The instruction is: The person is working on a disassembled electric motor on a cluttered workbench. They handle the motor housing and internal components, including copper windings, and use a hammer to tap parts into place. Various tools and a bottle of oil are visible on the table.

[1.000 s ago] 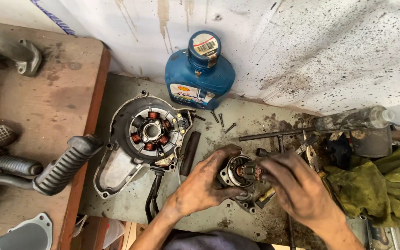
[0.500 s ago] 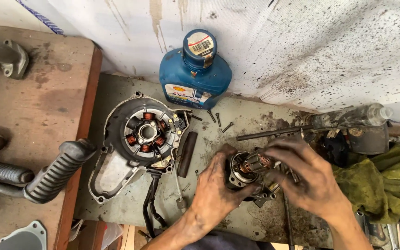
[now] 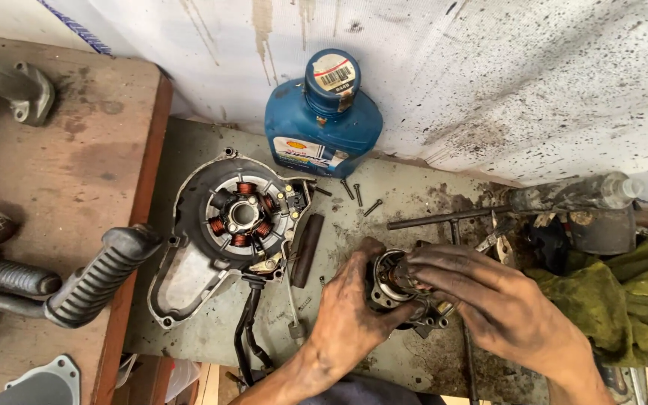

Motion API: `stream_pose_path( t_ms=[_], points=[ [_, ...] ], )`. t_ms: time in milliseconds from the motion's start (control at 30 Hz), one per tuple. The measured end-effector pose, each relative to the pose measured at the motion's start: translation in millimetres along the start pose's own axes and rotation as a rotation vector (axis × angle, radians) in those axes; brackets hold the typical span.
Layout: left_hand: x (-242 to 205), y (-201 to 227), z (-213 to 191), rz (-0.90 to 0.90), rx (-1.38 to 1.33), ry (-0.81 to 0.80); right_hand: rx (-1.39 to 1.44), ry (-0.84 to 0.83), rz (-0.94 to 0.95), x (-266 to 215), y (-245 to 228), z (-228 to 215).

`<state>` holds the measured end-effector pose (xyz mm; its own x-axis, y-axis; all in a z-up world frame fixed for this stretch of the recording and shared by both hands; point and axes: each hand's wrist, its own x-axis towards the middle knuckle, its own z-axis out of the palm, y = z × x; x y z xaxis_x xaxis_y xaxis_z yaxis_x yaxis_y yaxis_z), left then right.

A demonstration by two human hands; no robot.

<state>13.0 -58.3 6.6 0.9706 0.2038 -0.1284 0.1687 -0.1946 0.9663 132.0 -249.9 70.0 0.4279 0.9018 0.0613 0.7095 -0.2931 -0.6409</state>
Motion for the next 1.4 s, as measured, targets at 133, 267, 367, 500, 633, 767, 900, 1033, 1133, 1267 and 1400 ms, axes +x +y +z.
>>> stream_pose_path(
  t_ms=[133,267,367,500,633,767,900,1033,1133,1267,1400],
  points=[
    [-7,-6,5,0.109,0.025,0.074,-0.086,0.021,0.081,-3,-4,3],
    [-7,-5,5,0.063,0.011,0.021,-0.150,0.020,0.050,0,-9,-2],
    [-10,-4,5,0.086,0.019,0.054,-0.130,-0.004,0.000,-1,-11,-4],
    [-13,-4,4,0.022,0.013,0.026,-0.148,0.011,0.117,-41,29,36],
    [-9,-2,-1,0.036,0.008,0.017,-0.182,0.102,0.179,-6,-9,19],
    [-8,-12,-3,-0.027,0.050,-0.017,-0.095,0.203,0.086,-1,-11,22],
    [-20,-57,17,0.171,0.103,-0.011,-0.044,0.200,-0.009,-14,-3,41],
    [-20,-49,7,0.012,-0.089,-0.124,-0.017,0.116,-0.062,-22,-4,44],
    [-17,-63,14,-0.088,-0.197,-0.187,0.008,0.108,-0.092,-31,-2,49],
    [-15,-53,10,0.327,-0.041,-0.012,0.069,0.272,-0.025,-39,-4,60],
    [0,-4,-9,0.587,0.079,0.168,0.133,0.444,0.098,-43,-26,65]
  ],
)
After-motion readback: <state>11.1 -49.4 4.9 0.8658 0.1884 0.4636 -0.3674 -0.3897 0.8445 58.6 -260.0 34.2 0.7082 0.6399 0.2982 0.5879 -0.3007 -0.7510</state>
